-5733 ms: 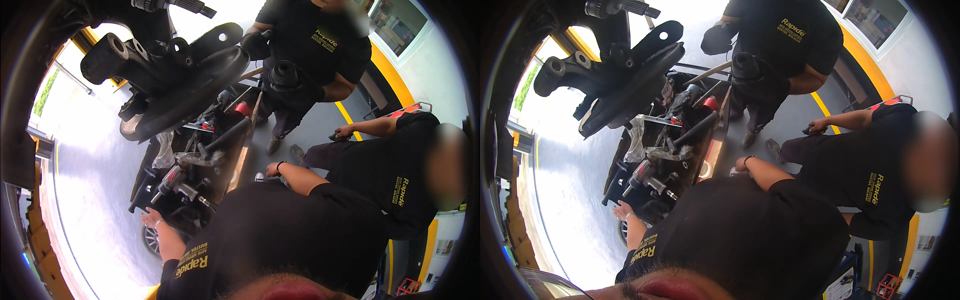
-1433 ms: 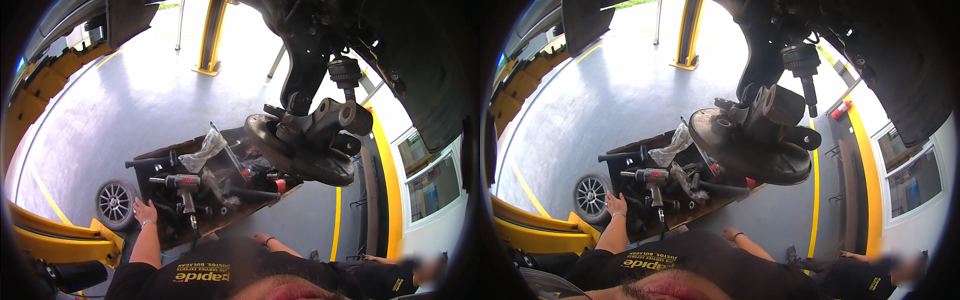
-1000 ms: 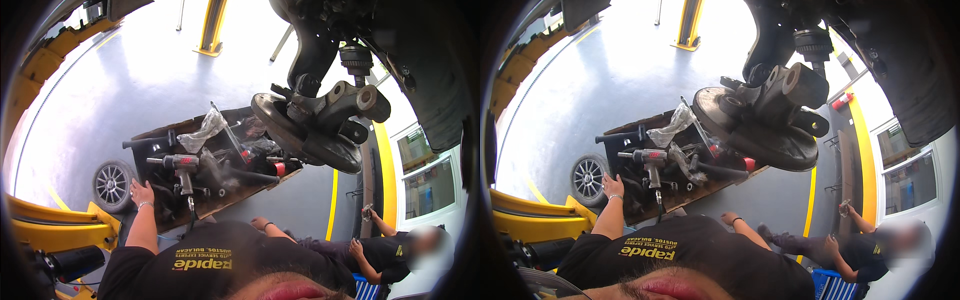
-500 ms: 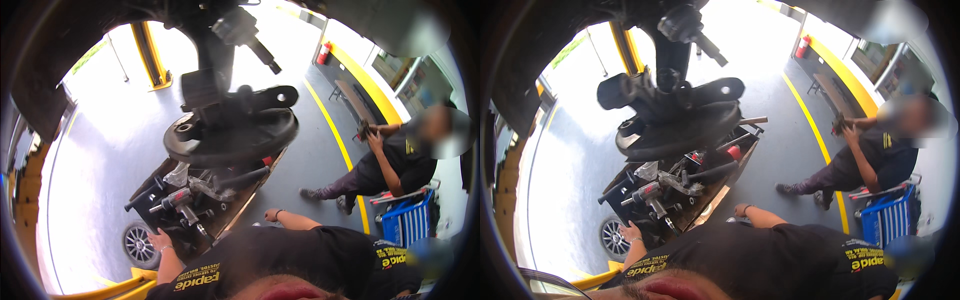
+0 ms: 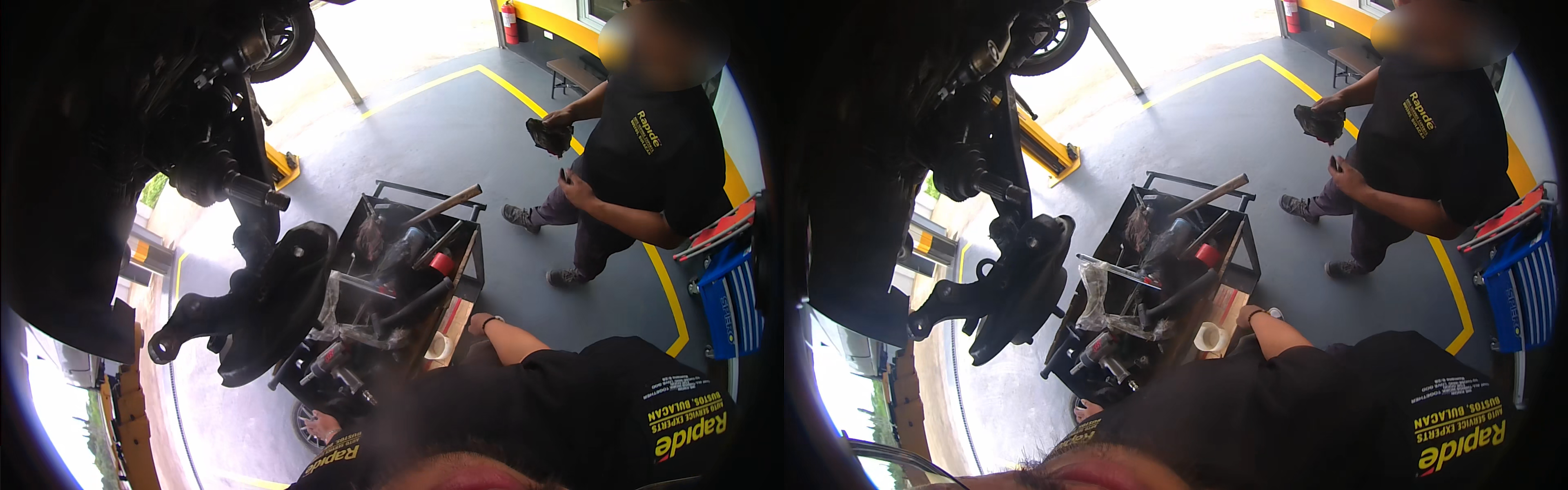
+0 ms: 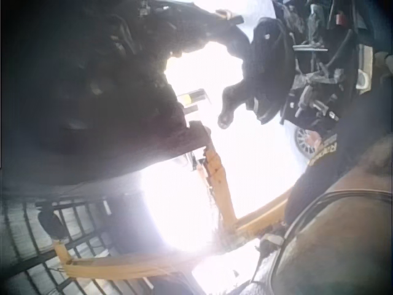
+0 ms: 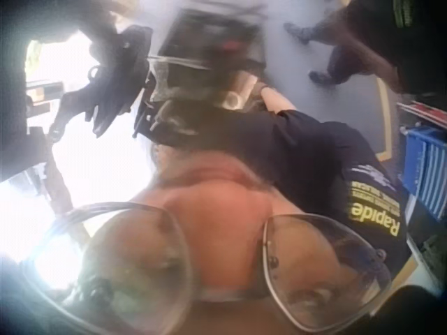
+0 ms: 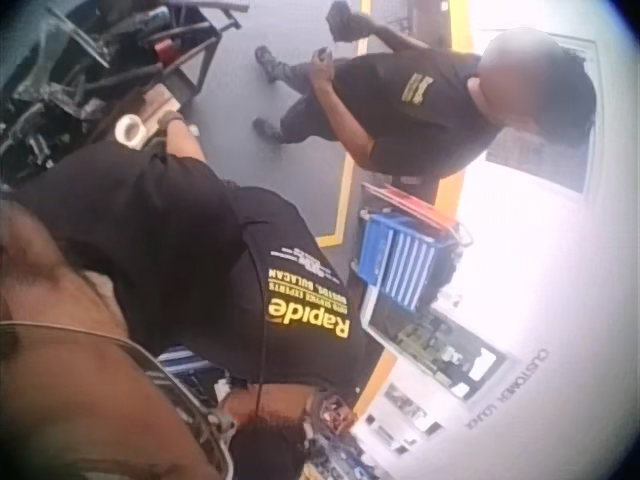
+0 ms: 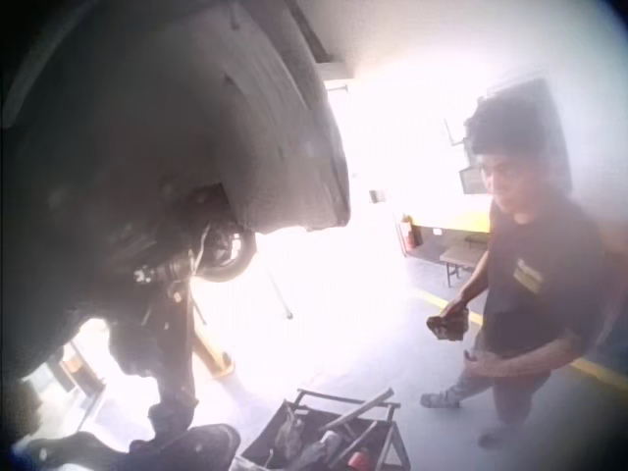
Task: The person handles a black rubber boot and a metal rod, positioning them near the car's undercarriage while another mechanic works on the suspension. The person also picks up and examines a cylindrical part before placing it back on the cart.
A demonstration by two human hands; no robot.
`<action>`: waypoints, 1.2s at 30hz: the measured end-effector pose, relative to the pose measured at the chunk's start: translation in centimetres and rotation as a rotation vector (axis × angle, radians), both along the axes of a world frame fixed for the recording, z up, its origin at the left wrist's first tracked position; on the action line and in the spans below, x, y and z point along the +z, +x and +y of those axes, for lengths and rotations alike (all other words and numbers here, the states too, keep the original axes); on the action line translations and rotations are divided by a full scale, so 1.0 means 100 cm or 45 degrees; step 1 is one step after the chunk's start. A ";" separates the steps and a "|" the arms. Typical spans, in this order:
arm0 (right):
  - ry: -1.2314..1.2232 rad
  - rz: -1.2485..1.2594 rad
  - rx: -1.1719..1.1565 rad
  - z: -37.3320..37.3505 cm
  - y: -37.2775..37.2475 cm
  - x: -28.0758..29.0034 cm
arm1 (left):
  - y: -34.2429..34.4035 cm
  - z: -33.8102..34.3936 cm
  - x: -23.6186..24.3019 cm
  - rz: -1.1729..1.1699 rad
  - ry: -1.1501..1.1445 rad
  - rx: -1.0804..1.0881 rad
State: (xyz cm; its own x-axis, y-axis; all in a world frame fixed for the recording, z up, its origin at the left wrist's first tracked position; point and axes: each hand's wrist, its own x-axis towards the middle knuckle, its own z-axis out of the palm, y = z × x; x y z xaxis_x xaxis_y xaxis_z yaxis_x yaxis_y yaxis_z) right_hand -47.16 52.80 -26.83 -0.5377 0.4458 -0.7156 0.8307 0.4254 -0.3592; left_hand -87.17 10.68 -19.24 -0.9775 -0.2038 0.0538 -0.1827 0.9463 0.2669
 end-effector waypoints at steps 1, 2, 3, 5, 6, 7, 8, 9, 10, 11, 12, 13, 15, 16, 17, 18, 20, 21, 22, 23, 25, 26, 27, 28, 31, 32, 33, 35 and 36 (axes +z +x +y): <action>0.014 0.020 -0.021 0.013 0.007 -0.002 | 0.001 0.004 -0.001 0.015 0.008 0.048; 0.017 0.174 -0.089 0.029 0.020 -0.007 | 0.006 0.006 -0.004 0.077 -0.197 0.006; -0.038 0.121 -0.204 0.046 0.033 -0.013 | 0.009 0.011 -0.005 0.146 -0.408 -0.020; -0.091 -0.012 -0.342 0.082 0.056 -0.032 | 0.024 0.030 -0.011 0.394 -0.097 0.321; -0.108 -0.093 -0.373 0.103 0.068 -0.044 | 0.032 0.039 -0.010 0.509 -0.079 0.311; -0.122 -0.084 -0.438 0.122 0.081 -0.057 | 0.039 0.053 -0.008 0.427 -0.065 0.382; -0.145 -0.078 -0.494 0.140 0.092 -0.070 | 0.045 0.068 -0.002 0.345 -0.056 0.458; -0.226 -0.096 -0.497 0.156 0.102 -0.082 | 0.053 0.082 0.007 0.180 -0.019 0.540; -0.286 -0.130 -0.514 0.174 0.110 -0.092 | 0.063 0.096 0.018 0.141 -0.064 0.512; -0.204 -0.123 -0.395 0.187 0.117 -0.100 | 0.070 0.112 0.031 0.041 -0.073 0.487; -0.097 -0.151 -0.301 0.198 0.118 -0.105 | 0.077 0.129 0.045 -0.032 -0.032 0.402; -0.136 -0.106 -0.304 0.209 0.115 -0.109 | 0.084 0.143 0.058 -0.069 -0.001 0.315; -0.224 -0.106 -0.302 0.223 0.106 -0.113 | 0.098 0.171 0.080 -0.008 -0.044 0.120; -0.254 -0.056 -0.398 0.227 0.099 -0.115 | 0.106 0.180 0.088 0.031 -0.055 0.045; -0.282 -0.004 -0.502 0.231 0.092 -0.118 | 0.111 0.190 0.095 0.095 -0.076 -0.037; -0.314 0.061 -0.612 0.233 0.083 -0.122 | 0.116 0.196 0.100 0.104 -0.086 -0.101; -0.257 0.285 -0.626 0.230 0.073 -0.135 | 0.125 0.199 0.108 0.134 -0.137 -0.200; -0.238 0.404 -0.648 0.225 0.073 -0.143 | 0.128 0.199 0.111 0.136 -0.158 -0.246; -0.217 0.467 -0.707 0.220 0.074 -0.151 | 0.131 0.196 0.114 0.106 -0.172 -0.257; -0.263 0.487 -0.744 0.213 0.082 -0.160 | 0.134 0.192 0.116 0.125 -0.253 -0.308; -0.355 0.439 -0.831 0.198 0.102 -0.179 | 0.137 0.183 0.120 0.102 -0.290 -0.306; -0.406 0.370 -0.896 0.190 0.118 -0.187 | 0.137 0.179 0.123 0.090 -0.309 -0.287; -0.446 0.297 -0.847 0.181 0.133 -0.197 | 0.140 0.172 0.125 0.074 -0.337 -0.266; -0.477 0.199 -0.849 0.172 0.155 -0.206 | 0.142 0.167 0.127 0.031 -0.382 -0.222; -0.515 0.056 -0.980 0.150 0.215 -0.234 | 0.144 0.148 0.134 -0.002 -0.413 -0.193; -0.535 0.016 -1.058 0.143 0.231 -0.242 | 0.144 0.141 0.137 0.017 -0.434 -0.213; -0.520 0.031 -0.999 0.136 0.247 -0.248 | 0.143 0.135 0.139 0.005 -0.438 -0.177; -0.473 -0.014 -0.918 0.134 0.264 -0.252 | 0.141 0.126 0.140 0.057 -0.455 -0.143; -0.439 -0.066 -0.886 0.132 0.275 -0.247 | 0.140 0.124 0.138 0.081 -0.347 -0.083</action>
